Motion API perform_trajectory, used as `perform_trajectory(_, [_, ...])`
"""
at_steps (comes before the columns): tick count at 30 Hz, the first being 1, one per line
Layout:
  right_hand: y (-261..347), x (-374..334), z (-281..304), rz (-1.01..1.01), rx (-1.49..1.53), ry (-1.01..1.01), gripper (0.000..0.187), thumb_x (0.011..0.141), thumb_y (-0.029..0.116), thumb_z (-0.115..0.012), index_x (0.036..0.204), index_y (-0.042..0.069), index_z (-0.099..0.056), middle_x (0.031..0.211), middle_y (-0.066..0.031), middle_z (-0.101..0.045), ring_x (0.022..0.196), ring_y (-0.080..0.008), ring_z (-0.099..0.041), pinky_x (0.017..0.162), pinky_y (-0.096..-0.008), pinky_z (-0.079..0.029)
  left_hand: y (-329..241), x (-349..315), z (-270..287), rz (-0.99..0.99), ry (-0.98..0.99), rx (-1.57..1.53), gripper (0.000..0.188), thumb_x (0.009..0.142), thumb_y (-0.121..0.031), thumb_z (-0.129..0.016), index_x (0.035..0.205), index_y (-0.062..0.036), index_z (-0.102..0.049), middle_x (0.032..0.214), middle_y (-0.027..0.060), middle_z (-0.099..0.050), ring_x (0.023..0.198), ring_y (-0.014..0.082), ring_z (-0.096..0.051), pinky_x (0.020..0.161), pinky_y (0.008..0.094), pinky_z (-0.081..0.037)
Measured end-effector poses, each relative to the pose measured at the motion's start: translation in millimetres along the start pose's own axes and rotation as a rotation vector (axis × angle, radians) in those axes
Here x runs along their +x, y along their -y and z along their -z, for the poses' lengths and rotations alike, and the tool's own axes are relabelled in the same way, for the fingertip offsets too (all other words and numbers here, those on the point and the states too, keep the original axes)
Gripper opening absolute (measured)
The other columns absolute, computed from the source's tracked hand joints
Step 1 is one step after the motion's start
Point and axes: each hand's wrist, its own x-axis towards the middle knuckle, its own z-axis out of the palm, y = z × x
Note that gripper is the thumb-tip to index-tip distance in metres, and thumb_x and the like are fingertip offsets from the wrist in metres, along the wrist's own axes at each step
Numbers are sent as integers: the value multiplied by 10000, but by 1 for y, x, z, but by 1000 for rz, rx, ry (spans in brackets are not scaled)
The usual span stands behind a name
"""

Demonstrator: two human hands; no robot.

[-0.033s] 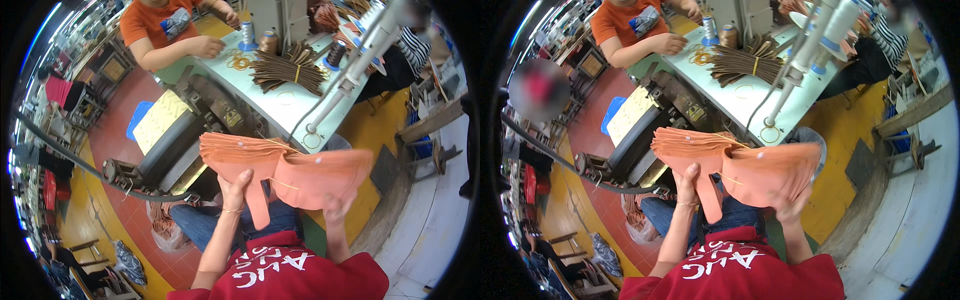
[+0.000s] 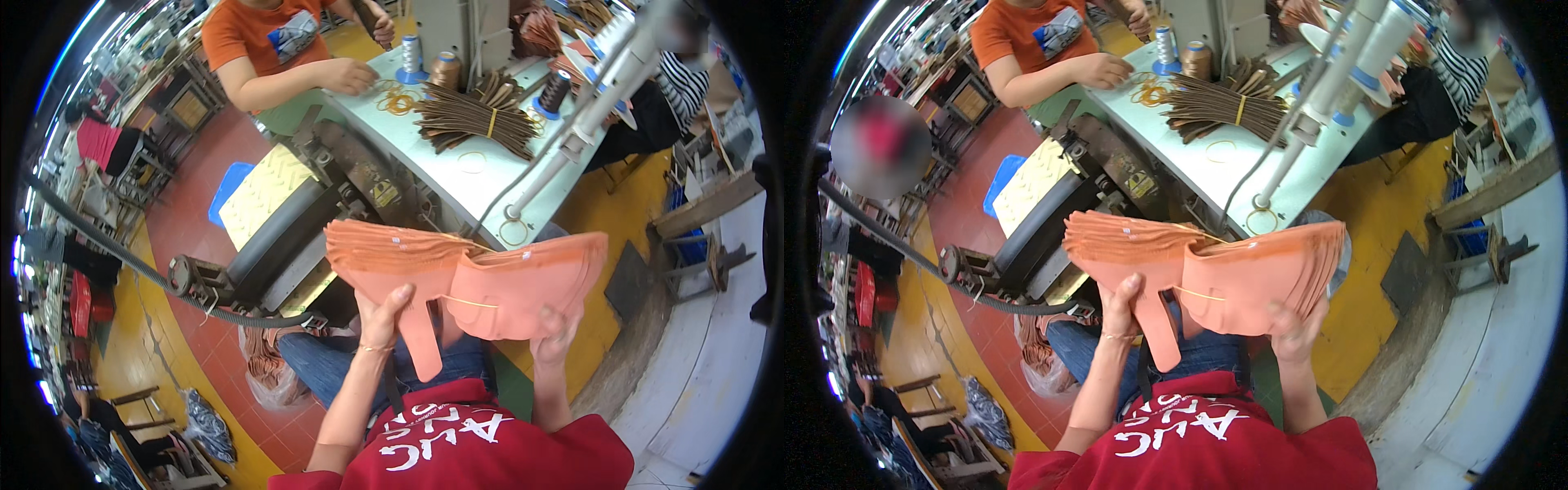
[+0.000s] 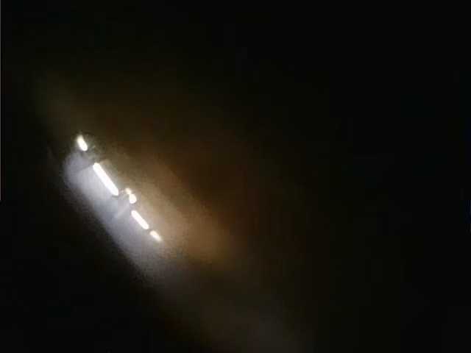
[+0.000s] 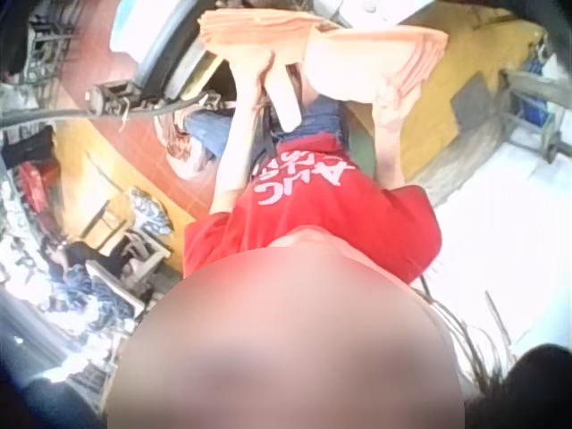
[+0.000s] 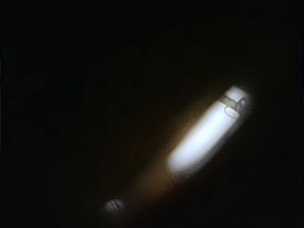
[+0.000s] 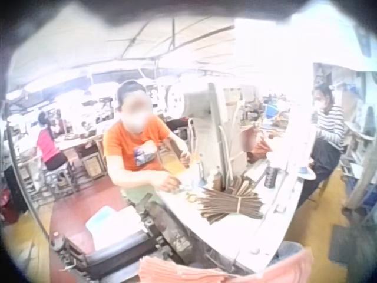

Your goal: The person sits at a bench and uses a belt sander to smooth the edges of small brown leather strips and larger pinkish leather pieces. They handle the items one at a time, feeding them through the sander and stacking the finished pieces on the table.

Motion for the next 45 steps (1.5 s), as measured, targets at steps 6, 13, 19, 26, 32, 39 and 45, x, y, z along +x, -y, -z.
perform_trajectory(6, [-9, 25, 22, -347, 550, -129, 647, 839, 260, -575, 1375, 16, -308, 1331, -131, -456, 1189, -277, -486, 1014, -440, -399, -57, -20, 30, -65, -259, -262, 870, 676, -455, -718, 1327, -7, -356, 1240, 150, -505, 1115, 281, -528, 980, 411, -440])
perform_trajectory(13, [-38, 15, 37, -124, 856, -17, 583, 880, 354, -544, 1362, 89, -352, 1375, -100, -429, 1239, -264, -437, 1031, -421, -378, -63, 2, -13, -246, -237, -390, 642, 845, -549, -533, 1271, -80, -428, 1194, 68, -511, 1113, 215, -480, 969, 360, -401])
perform_trajectory(19, [9, 23, 142, 65, 821, -310, 645, 872, 369, -563, 1398, 101, -304, 1410, -104, -373, 1245, -252, -426, 1018, -397, -396, -88, 22, -11, -129, -295, 116, 578, 741, -168, -697, 1223, 26, -445, 1063, 120, -556, 892, 217, -601, 796, 337, -524])
perform_trajectory(26, [33, 1, 173, 144, 120, -251, 727, 818, 301, -597, 1416, 61, -260, 1373, -146, -401, 1242, -263, -429, 1041, -423, -375, -66, 26, -125, 204, 921, 450, 640, 649, -199, -793, 1162, 71, -519, 1078, 121, -615, 985, 175, -587, 922, 302, -444])
perform_trajectory(32, [52, -10, 210, 305, 439, -569, 659, 849, 316, -571, 1378, 28, -304, 1383, -129, -397, 1247, -277, -429, 1047, -448, -369, 39, 69, -244, 595, 747, 265, 720, 698, -340, -788, 1205, 66, -478, 1080, 142, -604, 927, 201, -622, 772, 318, -530])
perform_trajectory(39, [53, -32, 259, 360, 489, -175, 593, 872, 296, -542, 1363, 37, -335, 1367, -122, -419, 1235, -272, -439, 1038, -449, -373, 99, 158, -299, 145, 295, 578, 706, 606, -434, -807, 1010, 110, -612, 1029, 192, -637, 905, 218, -646, 742, 322, -529])
perform_trajectory(45, [2, -28, 249, 208, 426, -616, 618, 852, 255, -556, 1387, 64, -313, 1348, -112, -432, 1237, -271, -431, 1052, -439, -348, 125, 179, -302, 246, -105, 729, 943, 605, -544, -740, 1290, 29, -439, 1261, 244, -514, 1160, 349, -514, 972, 393, -393])
